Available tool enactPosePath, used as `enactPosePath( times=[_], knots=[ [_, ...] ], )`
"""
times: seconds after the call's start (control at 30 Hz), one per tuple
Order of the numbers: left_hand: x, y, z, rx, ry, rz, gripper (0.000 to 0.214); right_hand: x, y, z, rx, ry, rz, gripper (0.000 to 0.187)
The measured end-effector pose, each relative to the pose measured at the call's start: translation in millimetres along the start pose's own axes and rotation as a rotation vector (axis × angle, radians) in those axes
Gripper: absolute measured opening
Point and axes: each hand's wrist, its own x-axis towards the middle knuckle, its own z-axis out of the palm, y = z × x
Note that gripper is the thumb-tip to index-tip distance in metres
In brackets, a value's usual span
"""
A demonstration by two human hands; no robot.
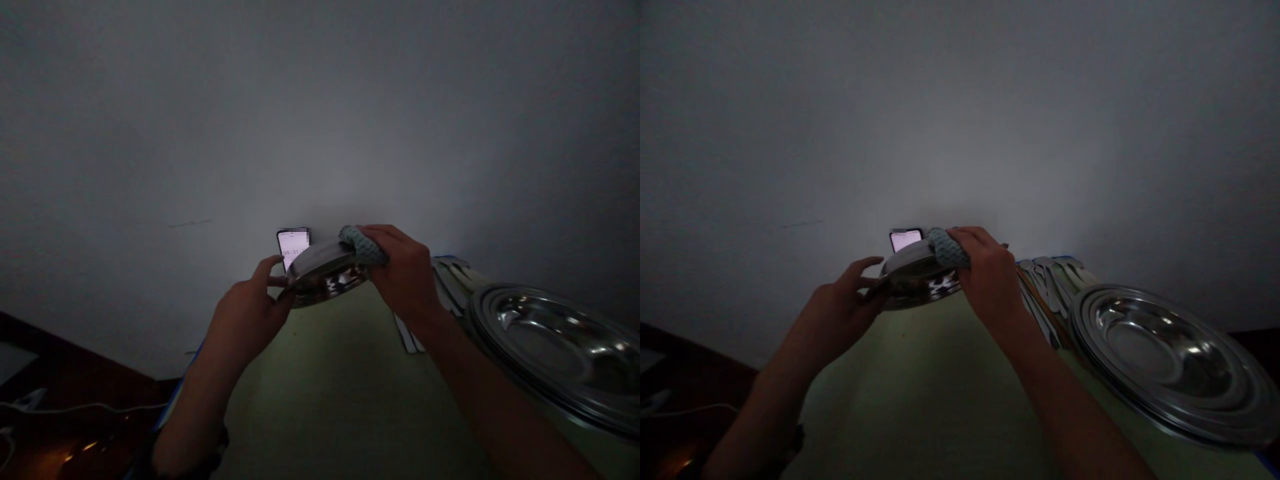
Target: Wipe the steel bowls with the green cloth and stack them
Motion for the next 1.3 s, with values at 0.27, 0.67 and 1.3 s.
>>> enactPosePath(
  times=[0.27,0.67,1.3],
  knots=[
    [1,39,4.2,0.277,-0.198,0.025,0.029,-7,-5,9,-0.084,-0.038,-0.17,0.04],
    [9,6,-5.9,-0.344,0.204,-0.087,0.034,-11,6,41,0.553,0.224,0.653,0.037],
    [3,2,3.1,-0.443,-0.076,0.15,0.057,2,7,-16,0.034,-0.223,0.109,0.034]
  ],
)
